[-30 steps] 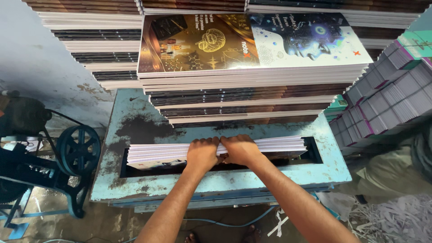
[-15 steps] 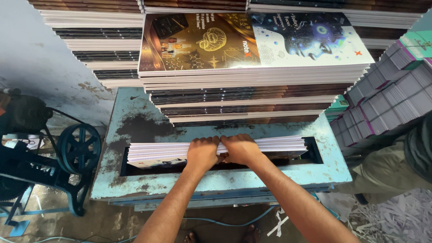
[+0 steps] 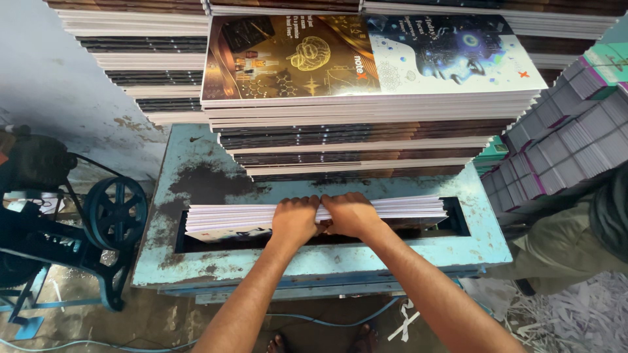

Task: The person repeatedly places stacks of printed booklets into a binding machine, presses down to secure the binding, and then removes the finished stacks to place them on a growing pile. The process is repeated continuously with new stacks of booklets.

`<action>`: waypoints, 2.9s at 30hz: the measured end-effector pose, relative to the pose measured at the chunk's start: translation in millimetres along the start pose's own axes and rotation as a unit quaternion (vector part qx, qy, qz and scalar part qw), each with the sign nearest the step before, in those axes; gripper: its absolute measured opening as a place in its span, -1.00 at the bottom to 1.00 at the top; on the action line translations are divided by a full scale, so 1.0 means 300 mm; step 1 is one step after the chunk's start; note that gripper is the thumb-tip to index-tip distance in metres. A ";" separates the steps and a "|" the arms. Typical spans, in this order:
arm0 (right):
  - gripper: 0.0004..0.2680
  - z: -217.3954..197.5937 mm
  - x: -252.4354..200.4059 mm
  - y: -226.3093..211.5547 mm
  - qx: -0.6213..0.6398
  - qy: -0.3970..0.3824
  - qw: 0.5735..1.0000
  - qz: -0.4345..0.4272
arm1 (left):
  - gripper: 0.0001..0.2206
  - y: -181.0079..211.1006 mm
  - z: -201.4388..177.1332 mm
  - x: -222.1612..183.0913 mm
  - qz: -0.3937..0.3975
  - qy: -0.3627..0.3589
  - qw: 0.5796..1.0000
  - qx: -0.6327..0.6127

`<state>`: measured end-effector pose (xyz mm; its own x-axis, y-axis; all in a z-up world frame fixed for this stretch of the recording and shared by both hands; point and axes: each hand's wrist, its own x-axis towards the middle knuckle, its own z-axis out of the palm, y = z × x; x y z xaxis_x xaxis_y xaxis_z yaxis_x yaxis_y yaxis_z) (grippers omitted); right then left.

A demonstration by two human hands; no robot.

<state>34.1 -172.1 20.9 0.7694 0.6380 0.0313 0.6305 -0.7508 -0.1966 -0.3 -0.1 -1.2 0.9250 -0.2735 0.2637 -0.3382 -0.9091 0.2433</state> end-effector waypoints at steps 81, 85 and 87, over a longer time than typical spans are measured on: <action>-0.51 -0.006 0.003 0.002 -0.009 -0.015 1.000 -0.007 | -0.30 -0.025 -0.080 -0.030 0.046 0.061 0.996 0.043; -0.40 -0.008 0.010 0.013 -0.009 -0.025 0.999 -0.020 | -0.29 -0.114 -0.120 -0.068 0.007 0.048 0.996 0.079; -0.42 -0.008 0.014 0.012 -0.009 -0.035 0.999 -0.017 | -0.36 -0.142 -0.113 -0.086 -0.017 0.007 0.998 0.055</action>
<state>39.9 -172.5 22.6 0.7383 0.6738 -0.0311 0.6592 -0.7305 -0.1784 -15.8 56.3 13.3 0.9330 -0.2386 0.2693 -0.2850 -0.9469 0.1486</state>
